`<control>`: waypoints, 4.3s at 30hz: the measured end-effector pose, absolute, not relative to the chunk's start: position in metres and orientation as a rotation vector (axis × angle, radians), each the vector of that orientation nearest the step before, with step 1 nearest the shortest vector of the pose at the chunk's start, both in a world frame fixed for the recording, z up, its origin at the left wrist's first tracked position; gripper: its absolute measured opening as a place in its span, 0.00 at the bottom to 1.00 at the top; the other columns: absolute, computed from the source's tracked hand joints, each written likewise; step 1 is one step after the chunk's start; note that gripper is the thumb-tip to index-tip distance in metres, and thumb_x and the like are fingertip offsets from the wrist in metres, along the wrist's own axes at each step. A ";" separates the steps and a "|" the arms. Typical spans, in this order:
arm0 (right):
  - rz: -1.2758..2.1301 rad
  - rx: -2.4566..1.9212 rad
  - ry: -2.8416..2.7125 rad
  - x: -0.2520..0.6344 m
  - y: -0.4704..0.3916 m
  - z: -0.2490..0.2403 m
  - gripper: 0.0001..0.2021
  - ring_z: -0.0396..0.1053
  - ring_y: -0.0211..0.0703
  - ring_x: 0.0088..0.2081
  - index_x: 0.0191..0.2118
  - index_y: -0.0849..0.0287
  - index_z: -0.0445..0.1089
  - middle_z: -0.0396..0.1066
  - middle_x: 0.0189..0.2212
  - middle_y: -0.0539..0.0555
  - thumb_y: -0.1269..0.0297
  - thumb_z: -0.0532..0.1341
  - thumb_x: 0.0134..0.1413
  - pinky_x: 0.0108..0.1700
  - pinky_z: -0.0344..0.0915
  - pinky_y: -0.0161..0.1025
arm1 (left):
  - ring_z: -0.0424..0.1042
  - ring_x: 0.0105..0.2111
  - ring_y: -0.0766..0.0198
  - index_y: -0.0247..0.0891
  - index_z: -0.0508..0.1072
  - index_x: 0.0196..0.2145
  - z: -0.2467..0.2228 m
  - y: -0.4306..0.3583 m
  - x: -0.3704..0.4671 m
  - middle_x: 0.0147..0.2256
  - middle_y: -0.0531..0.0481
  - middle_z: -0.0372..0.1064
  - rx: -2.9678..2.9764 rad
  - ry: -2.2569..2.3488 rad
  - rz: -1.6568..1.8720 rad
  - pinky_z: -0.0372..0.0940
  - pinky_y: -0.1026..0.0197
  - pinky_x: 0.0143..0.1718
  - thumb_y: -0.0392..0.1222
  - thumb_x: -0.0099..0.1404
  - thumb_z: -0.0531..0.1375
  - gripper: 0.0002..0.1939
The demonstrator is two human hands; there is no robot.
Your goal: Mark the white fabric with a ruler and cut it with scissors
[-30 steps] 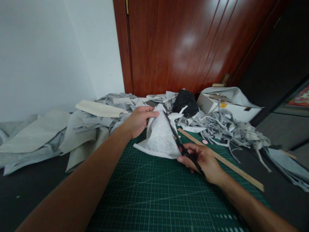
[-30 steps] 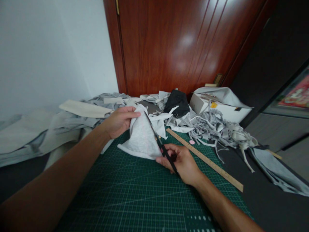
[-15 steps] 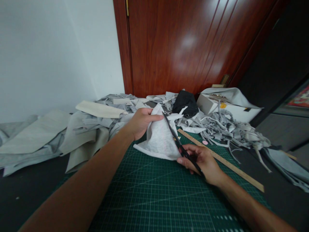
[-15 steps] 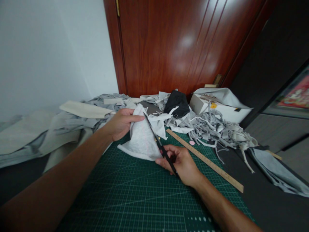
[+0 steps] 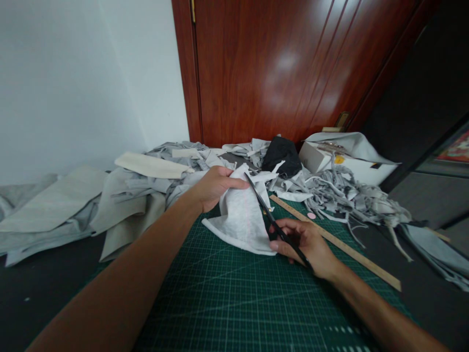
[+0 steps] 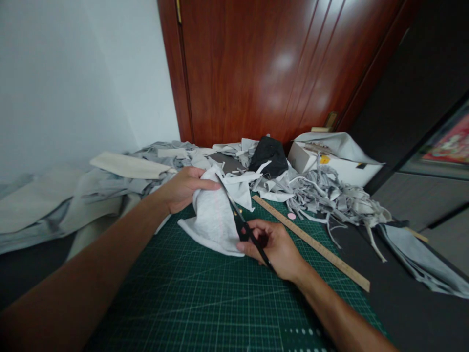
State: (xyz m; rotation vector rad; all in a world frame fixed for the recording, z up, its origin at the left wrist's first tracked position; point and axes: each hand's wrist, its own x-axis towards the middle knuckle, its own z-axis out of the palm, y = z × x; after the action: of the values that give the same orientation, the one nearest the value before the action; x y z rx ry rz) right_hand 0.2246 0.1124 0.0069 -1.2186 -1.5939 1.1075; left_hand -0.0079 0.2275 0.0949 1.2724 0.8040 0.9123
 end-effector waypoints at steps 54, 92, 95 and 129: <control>1.079 -1.300 -1.523 0.221 0.111 0.012 0.26 0.60 0.33 0.17 0.39 0.59 0.74 0.67 0.20 0.43 0.45 0.79 0.44 0.18 0.58 0.31 | 0.73 0.32 0.63 0.39 0.70 0.39 0.083 0.232 0.004 0.34 0.52 0.75 1.530 0.687 1.352 0.65 0.61 0.35 0.35 0.49 0.72 0.21; 1.099 -1.202 -1.591 0.223 0.111 0.009 0.23 0.59 0.33 0.20 0.41 0.61 0.75 0.62 0.20 0.42 0.50 0.79 0.46 0.22 0.53 0.32 | 0.76 0.28 0.62 0.30 0.80 0.28 0.091 0.226 -0.002 0.27 0.46 0.78 1.265 0.724 1.011 0.67 0.59 0.33 0.35 0.45 0.74 0.11; 1.138 -1.190 -1.571 0.222 0.112 0.008 0.24 0.58 0.33 0.21 0.42 0.61 0.76 0.62 0.21 0.42 0.52 0.80 0.45 0.22 0.53 0.32 | 0.77 0.28 0.61 0.31 0.80 0.28 0.092 0.227 -0.004 0.27 0.46 0.78 1.256 0.734 0.993 0.68 0.58 0.35 0.35 0.44 0.74 0.12; 1.221 -1.148 -1.453 0.225 0.108 0.016 0.26 0.60 0.31 0.13 0.44 0.62 0.74 0.67 0.18 0.42 0.54 0.80 0.44 0.15 0.54 0.27 | 0.75 0.28 0.64 0.31 0.79 0.30 0.093 0.227 -0.001 0.28 0.48 0.76 1.221 0.528 1.099 0.69 0.61 0.35 0.35 0.53 0.72 0.08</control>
State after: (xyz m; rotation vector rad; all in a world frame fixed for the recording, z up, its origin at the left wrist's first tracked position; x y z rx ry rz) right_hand 0.2245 0.1078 0.0162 -1.1479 -1.4530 1.2207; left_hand -0.0011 0.2267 0.0931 1.2211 0.5280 1.0987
